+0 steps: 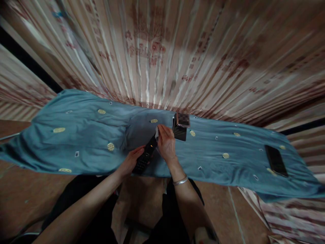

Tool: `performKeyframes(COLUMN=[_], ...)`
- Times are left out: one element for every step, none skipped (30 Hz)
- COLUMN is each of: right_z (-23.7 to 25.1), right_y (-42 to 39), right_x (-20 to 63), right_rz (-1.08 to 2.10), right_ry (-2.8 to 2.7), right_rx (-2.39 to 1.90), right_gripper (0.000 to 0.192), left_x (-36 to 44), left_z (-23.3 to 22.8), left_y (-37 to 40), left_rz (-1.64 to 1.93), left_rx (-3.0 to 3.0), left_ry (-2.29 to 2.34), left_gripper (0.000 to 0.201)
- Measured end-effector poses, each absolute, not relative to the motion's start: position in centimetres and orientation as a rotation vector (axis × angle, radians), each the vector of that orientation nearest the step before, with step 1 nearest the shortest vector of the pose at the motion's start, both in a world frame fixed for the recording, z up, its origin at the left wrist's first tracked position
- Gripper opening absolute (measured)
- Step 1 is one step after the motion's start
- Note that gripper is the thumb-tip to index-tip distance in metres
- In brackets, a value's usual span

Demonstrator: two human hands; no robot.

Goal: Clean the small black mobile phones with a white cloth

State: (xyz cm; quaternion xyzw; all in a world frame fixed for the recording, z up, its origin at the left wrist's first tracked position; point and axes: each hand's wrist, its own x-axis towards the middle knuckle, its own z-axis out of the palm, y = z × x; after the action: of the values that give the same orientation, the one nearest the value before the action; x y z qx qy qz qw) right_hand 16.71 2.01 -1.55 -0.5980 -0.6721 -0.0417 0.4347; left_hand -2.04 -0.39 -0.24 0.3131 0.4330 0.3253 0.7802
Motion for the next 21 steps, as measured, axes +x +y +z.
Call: performKeyframes(right_z=[-1.6, -1.7, -1.7, -1.8, -1.9, -2.0, -2.1, -2.1, -2.2, -2.2, -2.3, -2.2, -2.2, -2.2, -2.1, -2.1, -2.1, -2.1, -2.2, -2.2, -2.3], right_y=[2.0, 2.1, 2.1, 2.1, 2.1, 2.2, 2.2, 2.3, 2.3, 2.3, 2.4, 2.5, 2.6, 2.7, 2.9, 3.0, 3.2, 3.3, 3.4, 3.5, 3.5], right_x=[16.8, 16.8, 16.9, 17.0, 17.0, 17.1, 17.2, 17.2, 17.2, 17.2, 17.2, 17.2, 17.1, 17.1, 17.0, 17.0, 16.9, 16.7, 16.6, 16.3, 16.1], right_rz=[-0.096, -0.082, -0.064, -0.042, -0.021, -0.003, 0.011, 0.022, 0.032, 0.047, 0.069, 0.104, 0.154, 0.218, 0.292, 0.374, 0.463, 0.563, 0.662, 0.751, 0.83], right_ry=[-1.663, -1.651, -1.636, -1.618, -1.597, -1.574, -1.551, -1.529, -1.508, -1.487, -1.461, -1.427, -1.383, -1.326, -1.257, -1.179, -1.089, -0.988, -0.888, -0.801, -0.731], right_rx=[-1.488, -1.489, -1.492, -1.497, -1.501, -1.506, -1.51, -1.515, -1.516, -1.515, -1.512, -1.508, -1.504, -1.496, -1.484, -1.466, -1.441, -1.408, -1.371, -1.335, -1.304], right_gripper=[0.045, 0.046, 0.047, 0.048, 0.048, 0.048, 0.047, 0.046, 0.044, 0.042, 0.041, 0.039, 0.037, 0.035, 0.034, 0.034, 0.035, 0.036, 0.036, 0.036, 0.035], left_x=[-2.0, -2.0, -2.0, -2.0, -2.0, -2.0, -2.0, -2.0, -2.0, -2.1, -2.1, -2.1, -2.2, -2.2, -2.2, -2.2, -2.2, -2.1, -2.1, -2.1, -2.1], left_z=[-0.2, -0.1, -0.1, -0.1, -0.1, -0.1, -0.1, -0.1, -0.1, -0.1, -0.1, -0.1, -0.1, 0.0, 0.0, 0.0, 0.1, 0.2, 0.2, 0.3, 0.4], left_y=[-0.4, -0.5, -0.5, -0.5, -0.4, -0.4, -0.3, -0.2, -0.2, -0.1, -0.1, -0.1, -0.1, -0.1, -0.1, -0.1, -0.1, -0.1, -0.1, 0.0, 0.0], left_rz=[0.699, 0.697, 0.697, 0.702, 0.709, 0.719, 0.731, 0.743, 0.752, 0.757, 0.762, 0.764, 0.765, 0.766, 0.768, 0.771, 0.773, 0.775, 0.778, 0.779, 0.78], left_rx=[0.66, 0.645, 0.633, 0.629, 0.629, 0.633, 0.636, 0.637, 0.634, 0.629, 0.622, 0.614, 0.606, 0.597, 0.587, 0.575, 0.562, 0.546, 0.528, 0.512, 0.5], left_ry=[0.938, 0.939, 0.939, 0.936, 0.932, 0.927, 0.925, 0.924, 0.922, 0.918, 0.915, 0.91, 0.903, 0.895, 0.89, 0.883, 0.877, 0.873, 0.873, 0.872, 0.87], left_gripper=[0.058, 0.056, 0.055, 0.053, 0.051, 0.05, 0.048, 0.047, 0.047, 0.046, 0.046, 0.046, 0.045, 0.044, 0.043, 0.042, 0.04, 0.037, 0.035, 0.033, 0.032])
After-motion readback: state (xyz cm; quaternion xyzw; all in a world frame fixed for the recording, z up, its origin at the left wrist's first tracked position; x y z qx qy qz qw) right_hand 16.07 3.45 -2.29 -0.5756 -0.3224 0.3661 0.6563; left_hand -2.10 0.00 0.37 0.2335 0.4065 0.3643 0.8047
